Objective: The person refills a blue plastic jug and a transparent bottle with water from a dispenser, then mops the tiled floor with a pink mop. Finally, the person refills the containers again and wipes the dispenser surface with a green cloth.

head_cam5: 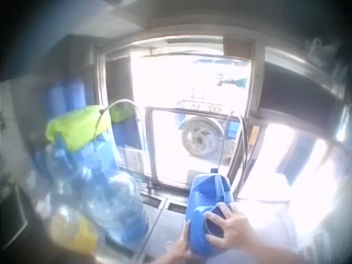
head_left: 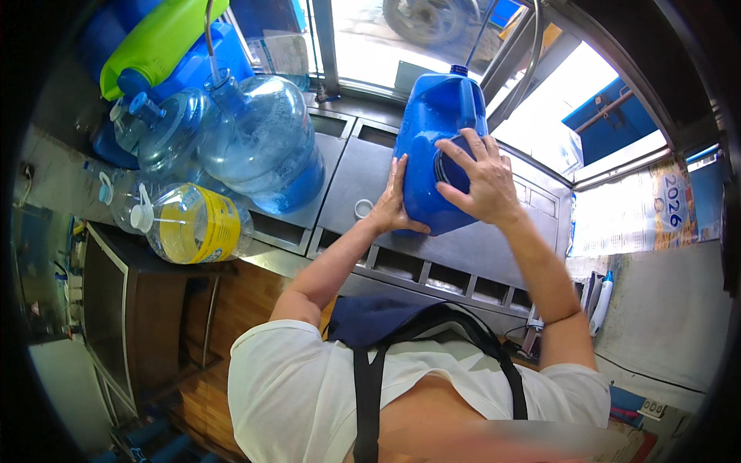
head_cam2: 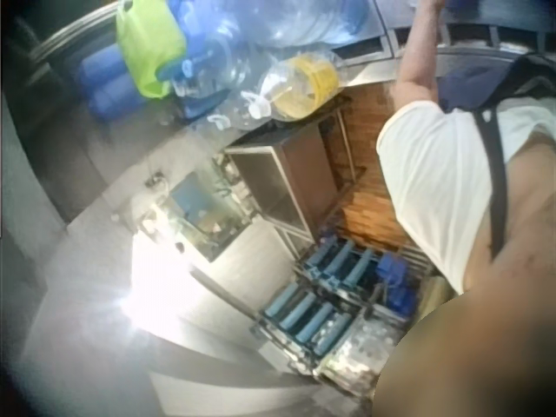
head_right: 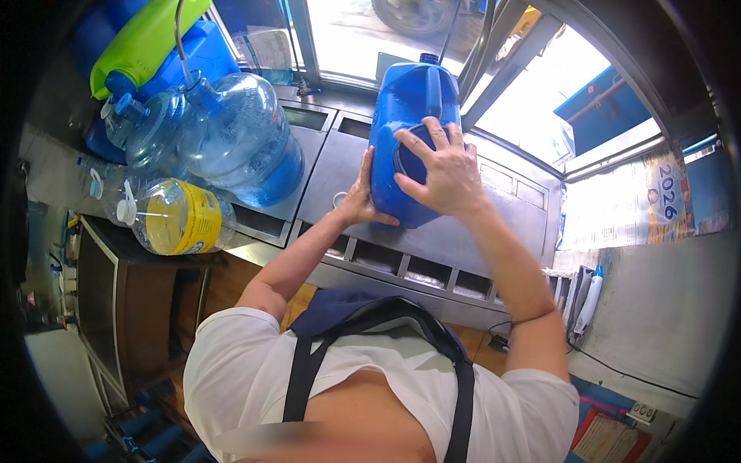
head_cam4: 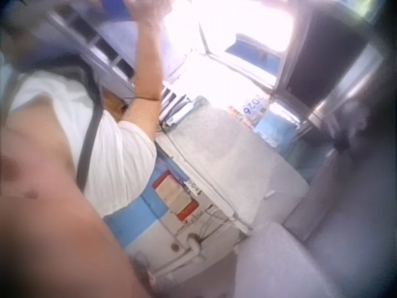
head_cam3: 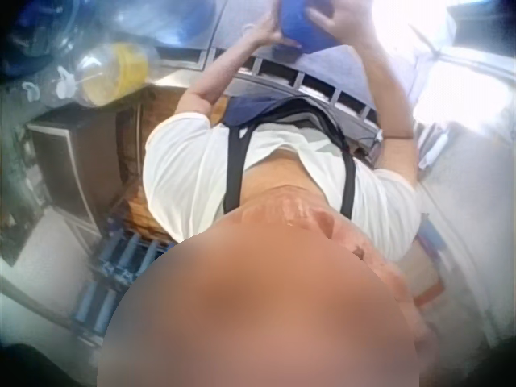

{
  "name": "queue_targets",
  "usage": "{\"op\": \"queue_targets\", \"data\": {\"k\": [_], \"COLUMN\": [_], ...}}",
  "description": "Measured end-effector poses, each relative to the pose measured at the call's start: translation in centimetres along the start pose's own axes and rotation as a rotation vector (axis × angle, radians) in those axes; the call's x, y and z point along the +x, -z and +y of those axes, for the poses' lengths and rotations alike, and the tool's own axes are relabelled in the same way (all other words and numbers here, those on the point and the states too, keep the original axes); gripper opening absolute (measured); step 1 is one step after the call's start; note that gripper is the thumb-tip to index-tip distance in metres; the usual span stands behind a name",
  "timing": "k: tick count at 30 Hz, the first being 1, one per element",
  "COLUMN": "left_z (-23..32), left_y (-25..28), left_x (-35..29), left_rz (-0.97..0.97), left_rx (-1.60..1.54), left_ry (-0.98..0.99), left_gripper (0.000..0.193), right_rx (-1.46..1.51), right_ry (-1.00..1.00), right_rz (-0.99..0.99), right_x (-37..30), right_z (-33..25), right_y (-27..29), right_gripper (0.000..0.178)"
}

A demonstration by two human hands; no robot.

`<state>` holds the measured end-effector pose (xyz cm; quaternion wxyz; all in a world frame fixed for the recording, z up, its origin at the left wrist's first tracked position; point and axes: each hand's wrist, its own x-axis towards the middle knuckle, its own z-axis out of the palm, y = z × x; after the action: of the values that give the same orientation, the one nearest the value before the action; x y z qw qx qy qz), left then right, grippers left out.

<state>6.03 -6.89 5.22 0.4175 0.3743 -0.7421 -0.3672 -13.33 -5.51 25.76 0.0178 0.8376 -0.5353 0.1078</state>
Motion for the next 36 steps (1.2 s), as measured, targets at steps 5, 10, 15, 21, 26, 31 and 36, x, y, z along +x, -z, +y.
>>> {"op": "queue_targets", "data": {"k": [5, 10, 15, 21, 26, 31, 36], "left_z": [-1.5, -3.9, -5.0, -0.4, 2.9, 0.5, -2.9], "left_y": [-1.2, -0.8, -5.6, -14.8, -18.6, -18.7, -17.8], "left_x": [-0.4, -0.8, -1.6, -2.5, -3.9, -5.0, 0.6], "left_rz": [0.023, -0.14, 0.049, 0.318, 0.337, 0.077, -0.311], "left_rx": [-0.148, 0.129, -0.409, -0.152, -0.132, -0.114, -0.73], "left_ry": [0.137, 0.276, 0.26, 0.334, 0.404, 0.367, 0.508], "left_gripper": [0.174, 0.176, 0.176, 0.172, 0.173, 0.169, 0.173], "right_rx": [-0.121, 0.051, 0.141, 0.127, 0.137, 0.017, -0.033], "right_ry": [-0.411, -0.002, 0.218, 0.301, 0.2, -0.196, -0.445], "right_rz": [0.047, -0.054, -0.031, 0.031, 0.047, 0.105, 0.043], "right_x": [0.6, 0.0, 0.0, -2.6, -6.8, -10.7, -12.4], "right_z": [-4.4, 0.9, 5.1, 9.8, 9.9, 6.4, 4.5], "right_y": [-1.0, 0.9, -0.2, 1.0, 2.3, 2.5, 3.8], "right_gripper": [0.071, 0.088, 0.097, 0.08, 0.074, 0.071, 0.082]}}
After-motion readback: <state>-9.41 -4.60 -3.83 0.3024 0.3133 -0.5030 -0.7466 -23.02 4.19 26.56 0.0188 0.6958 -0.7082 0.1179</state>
